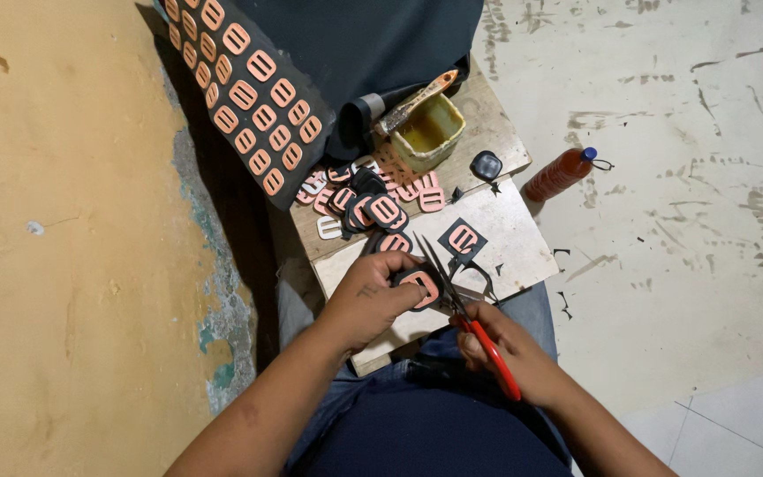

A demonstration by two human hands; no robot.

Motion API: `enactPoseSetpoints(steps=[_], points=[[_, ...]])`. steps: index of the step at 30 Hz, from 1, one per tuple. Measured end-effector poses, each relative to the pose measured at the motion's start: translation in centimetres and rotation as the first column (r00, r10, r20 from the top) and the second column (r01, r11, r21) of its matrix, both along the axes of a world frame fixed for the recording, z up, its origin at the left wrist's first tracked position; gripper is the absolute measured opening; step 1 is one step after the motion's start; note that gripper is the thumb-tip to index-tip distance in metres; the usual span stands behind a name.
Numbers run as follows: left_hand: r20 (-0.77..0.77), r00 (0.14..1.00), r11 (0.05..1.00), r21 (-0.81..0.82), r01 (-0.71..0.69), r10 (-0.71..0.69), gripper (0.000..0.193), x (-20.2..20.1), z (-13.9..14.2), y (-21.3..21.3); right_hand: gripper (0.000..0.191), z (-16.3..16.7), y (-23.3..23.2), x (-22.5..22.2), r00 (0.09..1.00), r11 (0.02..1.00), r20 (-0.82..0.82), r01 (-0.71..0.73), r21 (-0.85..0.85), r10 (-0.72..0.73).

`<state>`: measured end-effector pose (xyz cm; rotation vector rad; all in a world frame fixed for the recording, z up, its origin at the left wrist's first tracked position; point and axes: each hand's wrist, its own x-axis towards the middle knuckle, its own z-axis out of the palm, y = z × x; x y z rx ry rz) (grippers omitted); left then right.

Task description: The person sits on the floor and uses red-handled scissors to cut out small rectangular shapes from a black sheet with pink markings. After cutting, they use a cylindrical wooden tool to press and smooth the edges of the cut pieces.

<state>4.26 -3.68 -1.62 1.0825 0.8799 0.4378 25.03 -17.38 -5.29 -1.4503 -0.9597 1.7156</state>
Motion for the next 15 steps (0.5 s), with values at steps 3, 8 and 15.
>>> enactPoseSetpoints(steps=[3,8,15], points=[[-0.062,0.998,1.0,0.003,0.001,-0.001,0.022,-0.08,0.18,-0.08,0.035,-0.13,-0.03,-0.19,0.995,1.0,-0.095,0.0,0.004,0.0],[-0.09,0.995,0.999,0.006,0.042,-0.041,0.023,-0.29,0.51,0.06,0.029,-0.69,-0.2,0.07,0.995,0.998,-0.085,-0.048,0.044,0.052],[-0.115,0.989,0.996,-0.024,0.086,-0.088,0.026,-0.46,0.61,0.19,0.033,-0.21,-0.22,0.49,0.994,0.999,-0.114,-0.008,-0.031,0.005]])
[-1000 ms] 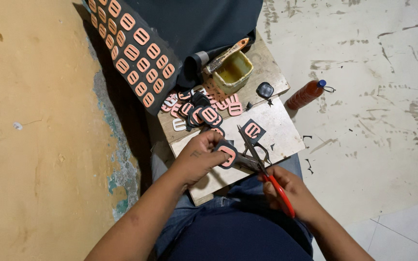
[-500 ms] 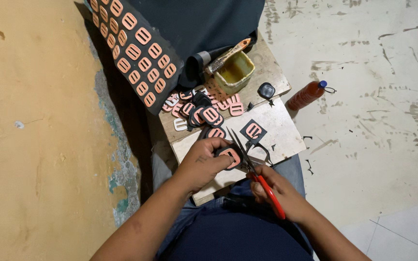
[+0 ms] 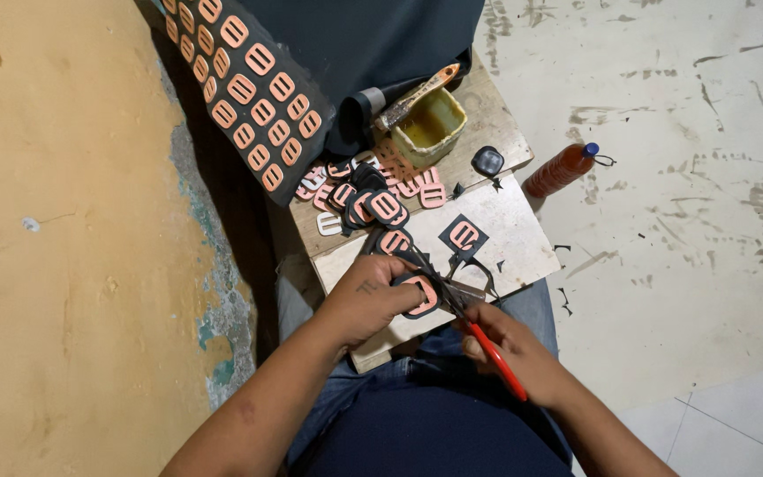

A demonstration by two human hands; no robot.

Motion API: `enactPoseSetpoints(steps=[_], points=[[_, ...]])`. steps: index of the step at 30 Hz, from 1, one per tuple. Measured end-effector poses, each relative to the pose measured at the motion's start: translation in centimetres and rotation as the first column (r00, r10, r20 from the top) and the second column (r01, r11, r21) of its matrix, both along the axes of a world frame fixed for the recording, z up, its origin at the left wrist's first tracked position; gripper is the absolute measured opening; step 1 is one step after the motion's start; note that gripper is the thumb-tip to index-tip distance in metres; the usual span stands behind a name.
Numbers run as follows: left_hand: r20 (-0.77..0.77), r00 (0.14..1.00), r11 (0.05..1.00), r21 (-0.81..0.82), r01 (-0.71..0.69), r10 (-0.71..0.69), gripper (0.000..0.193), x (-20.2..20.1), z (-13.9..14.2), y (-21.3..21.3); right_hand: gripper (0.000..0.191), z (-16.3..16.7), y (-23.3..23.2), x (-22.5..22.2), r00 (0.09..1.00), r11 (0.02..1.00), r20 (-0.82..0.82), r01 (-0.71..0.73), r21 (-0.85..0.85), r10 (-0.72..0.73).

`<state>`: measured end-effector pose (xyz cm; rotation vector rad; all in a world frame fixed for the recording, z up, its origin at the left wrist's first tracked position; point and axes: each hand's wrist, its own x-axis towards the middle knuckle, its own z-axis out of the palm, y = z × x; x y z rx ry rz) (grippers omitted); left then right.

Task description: The person sits on the floor and uses red-handled scissors to cut out small rectangular shapes from a black sheet with pink markings. After cutting, they use a cylindrical wooden tool to press and smooth the edges of the cut pieces.

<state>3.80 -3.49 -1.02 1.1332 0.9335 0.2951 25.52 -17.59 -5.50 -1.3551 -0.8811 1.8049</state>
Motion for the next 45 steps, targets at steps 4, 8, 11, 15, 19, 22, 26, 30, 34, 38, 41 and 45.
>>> enactPoseSetpoints(steps=[4,8,11,15,19,22,26,30,34,38,41,45], points=[[0.043,0.999,0.999,-0.042,-0.011,0.013,0.029,-0.2,-0.8,-0.1,0.036,0.6,-0.1,0.0,0.986,0.992,0.167,0.019,-0.122,0.001],[0.246,0.949,0.962,-0.234,-0.138,0.196,0.021,0.2,-1.9,-0.7,0.038,0.2,-0.3,-0.2,0.994,0.994,0.085,0.074,-0.077,-0.067],[0.223,0.925,0.919,-0.321,-0.23,0.309,0.013,0.9,-2.4,-1.9,0.039,-0.4,-0.5,-0.2,0.992,0.991,0.078,0.108,-0.074,-0.103],[0.228,0.901,0.922,-0.21,-0.325,0.37,0.013,1.4,-2.8,-2.7,0.039,-1.2,-0.7,-0.4,0.993,0.992,0.045,0.115,-0.044,-0.113],[0.268,0.918,0.956,-0.089,-0.278,0.292,0.013,1.3,-3.0,-2.7,0.04,-1.5,-0.5,-0.6,0.996,0.995,0.027,0.085,-0.043,-0.084],[0.241,0.941,0.971,-0.036,-0.238,0.239,0.013,1.3,-3.1,-2.7,0.04,-1.2,-0.3,-0.9,0.998,0.998,0.015,0.063,0.024,-0.063],[0.206,0.945,0.965,-0.118,-0.232,0.253,0.011,1.3,-3.3,-2.6,0.044,-0.5,-0.4,-0.9,0.999,0.996,0.024,0.035,0.082,-0.037],[0.21,0.945,0.959,-0.189,-0.211,0.249,0.01,1.0,-3.4,-1.8,0.049,0.0,-0.3,-0.5,0.996,0.998,-0.079,0.047,0.036,-0.044],[0.259,0.946,0.97,-0.196,-0.144,0.193,0.013,0.5,-3.0,-0.9,0.045,0.7,-0.1,0.2,0.999,0.998,0.027,0.024,-0.057,-0.023],[0.235,0.967,0.983,-0.178,-0.055,0.096,0.015,-0.1,-2.5,0.1,0.037,1.3,0.1,1.0,0.982,0.996,0.187,-0.018,-0.086,0.034],[0.081,0.997,0.994,-0.105,-0.007,0.016,0.019,-0.3,-2.7,0.7,0.032,1.4,0.2,1.6,0.979,0.995,0.203,0.013,-0.096,0.007],[0.053,0.995,0.984,0.153,-0.092,0.085,0.035,0.3,-3.4,2.3,0.03,0.7,0.4,1.5,0.952,0.98,0.273,0.171,-0.098,-0.139]])
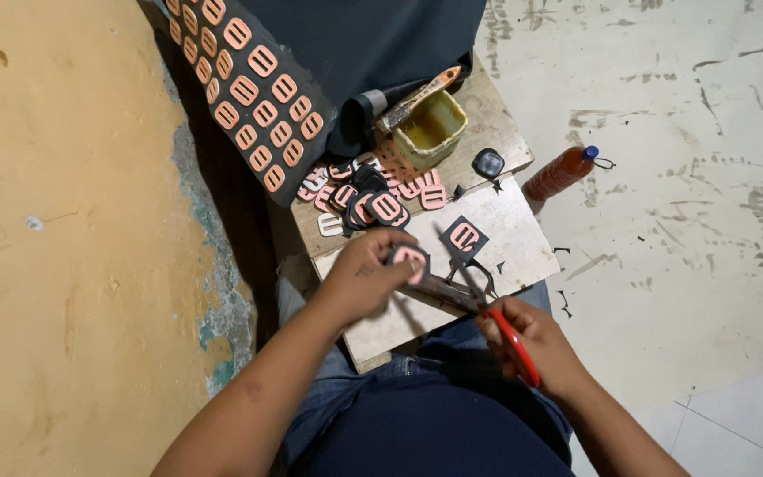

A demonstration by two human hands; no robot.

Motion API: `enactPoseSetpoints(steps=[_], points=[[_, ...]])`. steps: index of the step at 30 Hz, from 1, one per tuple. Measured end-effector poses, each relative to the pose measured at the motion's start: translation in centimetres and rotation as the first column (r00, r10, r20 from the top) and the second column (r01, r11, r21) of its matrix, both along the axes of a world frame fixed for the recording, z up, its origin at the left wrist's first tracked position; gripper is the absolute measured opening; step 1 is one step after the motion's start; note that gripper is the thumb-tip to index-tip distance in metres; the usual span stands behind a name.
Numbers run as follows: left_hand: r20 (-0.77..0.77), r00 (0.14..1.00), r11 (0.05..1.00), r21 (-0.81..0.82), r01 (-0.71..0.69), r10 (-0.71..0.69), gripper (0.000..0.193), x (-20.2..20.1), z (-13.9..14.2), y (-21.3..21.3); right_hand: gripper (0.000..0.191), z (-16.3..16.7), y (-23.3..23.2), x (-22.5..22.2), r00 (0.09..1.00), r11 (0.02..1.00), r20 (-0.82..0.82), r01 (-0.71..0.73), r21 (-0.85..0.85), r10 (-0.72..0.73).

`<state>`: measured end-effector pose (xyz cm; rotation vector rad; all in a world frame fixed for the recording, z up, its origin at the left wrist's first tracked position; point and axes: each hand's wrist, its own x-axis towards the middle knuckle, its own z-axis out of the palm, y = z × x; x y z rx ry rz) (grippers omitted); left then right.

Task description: The person sits on the floor and uses red-handled scissors to cut out small rectangular shapes from a black sheet with pink markings. After cutting, they use a cylindrical wooden tool to press and smooth the edges of the cut pieces.

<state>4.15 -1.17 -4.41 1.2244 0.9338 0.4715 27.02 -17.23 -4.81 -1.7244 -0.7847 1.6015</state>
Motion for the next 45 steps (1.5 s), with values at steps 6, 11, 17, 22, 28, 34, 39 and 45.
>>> enactPoseSetpoints(steps=[6,11,17,22,28,34,39,45], points=[[-0.194,0.697,0.223,0.973,0.049,0.691,0.061,0.7,-0.2,3.5,0.033,-0.7,-0.1,-0.2,0.983,0.985,-0.114,0.154,0.077,-0.144],[-0.592,0.797,0.473,0.741,0.478,0.122,0.038,5.0,-1.9,1.9,0.038,-1.0,-0.3,-1.2,0.965,0.954,-0.121,0.251,0.164,-0.233],[-0.476,0.867,0.122,0.879,0.462,0.149,0.063,7.9,-4.5,0.9,0.038,-1.0,-0.7,-1.2,0.94,0.932,-0.115,0.335,0.134,-0.322],[-0.484,0.875,0.308,0.828,0.468,-0.027,0.051,6.6,-4.6,0.7,0.038,-1.5,-1.1,-1.0,0.934,0.927,-0.043,0.356,0.12,-0.354],[-0.511,0.859,0.361,0.797,0.484,-0.023,0.04,6.2,-4.4,0.8,0.035,-2.1,-0.4,-1.1,0.923,0.91,-0.089,0.383,0.158,-0.374],[-0.486,0.872,0.426,0.778,0.462,-0.06,0.031,6.3,-3.0,0.7,0.029,-1.4,-0.1,-1.1,0.923,0.905,-0.011,0.379,0.194,-0.384],[-0.18,0.979,0.882,0.441,0.165,-0.093,0.036,6.2,-1.2,-1.7,0.036,-0.5,0.4,-1.7,0.897,0.861,0.013,0.42,0.285,-0.442],[0.069,0.986,0.983,0.119,0.143,-0.152,0.032,4.8,-0.3,-4.4,0.04,0.5,1.3,-2.2,0.871,0.826,-0.082,0.485,0.287,-0.484]])
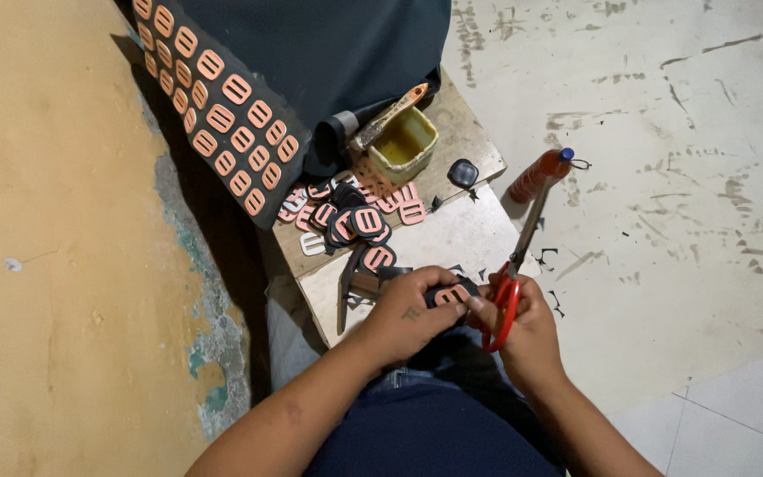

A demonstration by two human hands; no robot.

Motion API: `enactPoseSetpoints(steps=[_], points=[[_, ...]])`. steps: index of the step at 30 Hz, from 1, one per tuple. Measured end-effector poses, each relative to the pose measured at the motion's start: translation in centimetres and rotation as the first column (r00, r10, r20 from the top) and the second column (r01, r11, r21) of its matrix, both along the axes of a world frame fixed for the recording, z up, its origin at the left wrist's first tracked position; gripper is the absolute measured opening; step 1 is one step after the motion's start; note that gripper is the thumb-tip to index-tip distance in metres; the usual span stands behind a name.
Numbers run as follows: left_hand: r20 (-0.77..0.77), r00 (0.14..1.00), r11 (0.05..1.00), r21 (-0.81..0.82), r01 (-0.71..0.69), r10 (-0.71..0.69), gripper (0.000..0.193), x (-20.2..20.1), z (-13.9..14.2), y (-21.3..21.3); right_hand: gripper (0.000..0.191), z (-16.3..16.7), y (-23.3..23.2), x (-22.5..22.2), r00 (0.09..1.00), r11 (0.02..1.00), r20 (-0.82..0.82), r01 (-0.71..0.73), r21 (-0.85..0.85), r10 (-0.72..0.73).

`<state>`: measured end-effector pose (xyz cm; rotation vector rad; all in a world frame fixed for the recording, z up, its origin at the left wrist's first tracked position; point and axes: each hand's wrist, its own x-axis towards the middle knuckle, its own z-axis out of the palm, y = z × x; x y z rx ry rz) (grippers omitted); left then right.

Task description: The person sits on the floor and uses red-handled scissors to cut out small rectangular shapes from a black sheet with pink markings. After cutting, they use a cylindrical wooden tool to press and smooth the edges of the cut pieces.

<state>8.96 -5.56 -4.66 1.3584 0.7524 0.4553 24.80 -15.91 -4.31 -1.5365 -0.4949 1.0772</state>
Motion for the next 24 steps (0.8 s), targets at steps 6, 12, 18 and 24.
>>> enactPoseSetpoints(steps=[6,12,18,24], points=[[0.089,0.995,0.96,-0.279,-0.007,0.033,0.026,-1.7,1.1,-0.3,0.04,0.6,0.4,-0.3,0.982,0.974,0.136,-0.151,0.167,0.128],[-0.094,0.966,0.969,0.037,0.245,-0.24,0.021,-3.2,1.9,-0.1,0.035,0.1,0.3,-0.4,0.983,0.986,0.105,-0.159,0.056,0.152],[0.01,0.999,0.988,-0.146,-0.045,0.047,0.019,-2.4,1.7,-0.2,0.031,-0.9,0.2,0.7,0.987,0.981,-0.038,-0.161,-0.112,0.158],[0.243,0.89,0.829,-0.514,-0.22,0.387,0.013,-1.4,2.2,0.5,0.044,-1.6,-1.1,-0.6,0.882,0.881,0.009,-0.471,0.039,0.471]])
